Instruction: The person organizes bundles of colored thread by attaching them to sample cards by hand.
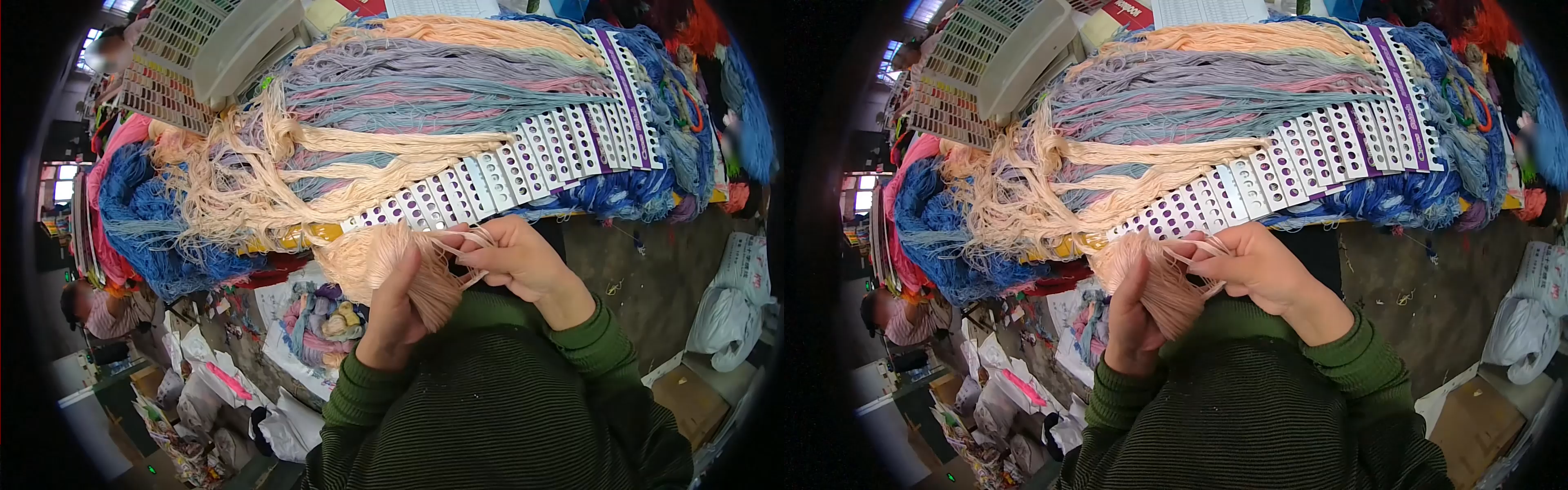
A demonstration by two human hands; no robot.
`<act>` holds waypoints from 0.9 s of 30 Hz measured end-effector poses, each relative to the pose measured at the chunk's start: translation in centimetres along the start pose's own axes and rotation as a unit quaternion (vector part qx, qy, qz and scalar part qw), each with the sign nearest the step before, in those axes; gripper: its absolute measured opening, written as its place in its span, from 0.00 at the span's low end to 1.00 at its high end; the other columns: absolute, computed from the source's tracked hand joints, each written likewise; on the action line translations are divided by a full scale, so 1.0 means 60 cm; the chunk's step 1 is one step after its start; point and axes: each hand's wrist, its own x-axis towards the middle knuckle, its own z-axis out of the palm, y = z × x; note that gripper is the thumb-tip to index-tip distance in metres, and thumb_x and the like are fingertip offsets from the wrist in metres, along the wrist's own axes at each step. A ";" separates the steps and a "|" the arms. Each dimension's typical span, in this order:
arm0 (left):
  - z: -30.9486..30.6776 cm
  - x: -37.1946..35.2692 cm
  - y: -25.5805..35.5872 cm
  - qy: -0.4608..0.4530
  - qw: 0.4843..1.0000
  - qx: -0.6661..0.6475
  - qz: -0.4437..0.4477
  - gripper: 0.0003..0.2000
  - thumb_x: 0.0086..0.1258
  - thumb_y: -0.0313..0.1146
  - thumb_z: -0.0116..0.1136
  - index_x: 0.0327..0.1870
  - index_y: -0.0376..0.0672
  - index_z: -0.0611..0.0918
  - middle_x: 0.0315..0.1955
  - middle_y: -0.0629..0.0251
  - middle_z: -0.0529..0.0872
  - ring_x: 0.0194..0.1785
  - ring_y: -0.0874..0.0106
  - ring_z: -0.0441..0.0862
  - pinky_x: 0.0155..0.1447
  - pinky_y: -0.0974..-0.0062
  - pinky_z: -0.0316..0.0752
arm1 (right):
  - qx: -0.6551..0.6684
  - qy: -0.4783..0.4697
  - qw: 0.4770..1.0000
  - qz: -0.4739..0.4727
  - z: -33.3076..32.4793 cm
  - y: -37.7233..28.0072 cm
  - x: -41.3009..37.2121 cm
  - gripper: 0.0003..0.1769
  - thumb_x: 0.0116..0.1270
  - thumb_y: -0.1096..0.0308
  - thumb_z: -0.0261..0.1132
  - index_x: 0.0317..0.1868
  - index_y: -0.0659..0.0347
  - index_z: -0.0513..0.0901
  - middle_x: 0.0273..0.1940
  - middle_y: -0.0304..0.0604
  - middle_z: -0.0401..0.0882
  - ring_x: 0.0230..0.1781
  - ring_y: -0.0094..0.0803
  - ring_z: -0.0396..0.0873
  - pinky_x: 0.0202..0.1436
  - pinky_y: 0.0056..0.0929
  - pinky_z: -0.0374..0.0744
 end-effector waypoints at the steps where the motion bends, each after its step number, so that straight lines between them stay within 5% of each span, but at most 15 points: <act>1: -0.003 0.000 0.000 -0.004 1.000 -0.002 -0.001 0.24 0.66 0.45 0.37 0.53 0.31 0.65 0.50 0.55 0.69 0.52 0.69 0.67 0.56 0.69 0.62 | 0.007 -0.003 1.000 -0.012 -0.002 0.002 0.001 0.05 0.54 0.74 0.60 0.31 0.67 0.77 0.22 0.32 0.72 0.15 0.10 0.60 0.15 0.10 0.55; 9: 0.007 -0.005 -0.002 -0.016 1.000 -0.010 0.013 0.25 0.65 0.46 0.37 0.54 0.32 0.64 0.54 0.54 0.64 0.57 0.67 0.62 0.60 0.66 0.57 | 0.152 -0.066 0.986 0.019 -0.015 -0.004 -0.005 0.05 0.54 0.74 0.59 0.33 0.65 0.76 0.22 0.33 0.71 0.15 0.12 0.61 0.17 0.11 0.58; 18: 0.007 -0.009 -0.006 0.005 0.998 0.054 0.018 0.25 0.65 0.45 0.39 0.56 0.33 0.62 0.52 0.55 0.65 0.56 0.67 0.64 0.58 0.68 0.60 | -0.069 0.019 0.997 0.000 0.019 0.003 0.009 0.05 0.53 0.73 0.61 0.28 0.66 0.78 0.19 0.32 0.71 0.14 0.10 0.60 0.13 0.09 0.53; 27: 0.012 -0.007 -0.004 0.053 0.998 0.002 0.022 0.18 0.64 0.34 0.43 0.52 0.33 0.65 0.49 0.57 0.69 0.53 0.68 0.67 0.56 0.68 0.63 | -0.004 0.023 0.999 -0.025 0.009 0.015 0.013 0.04 0.53 0.74 0.60 0.29 0.66 0.78 0.20 0.32 0.73 0.15 0.11 0.63 0.13 0.09 0.57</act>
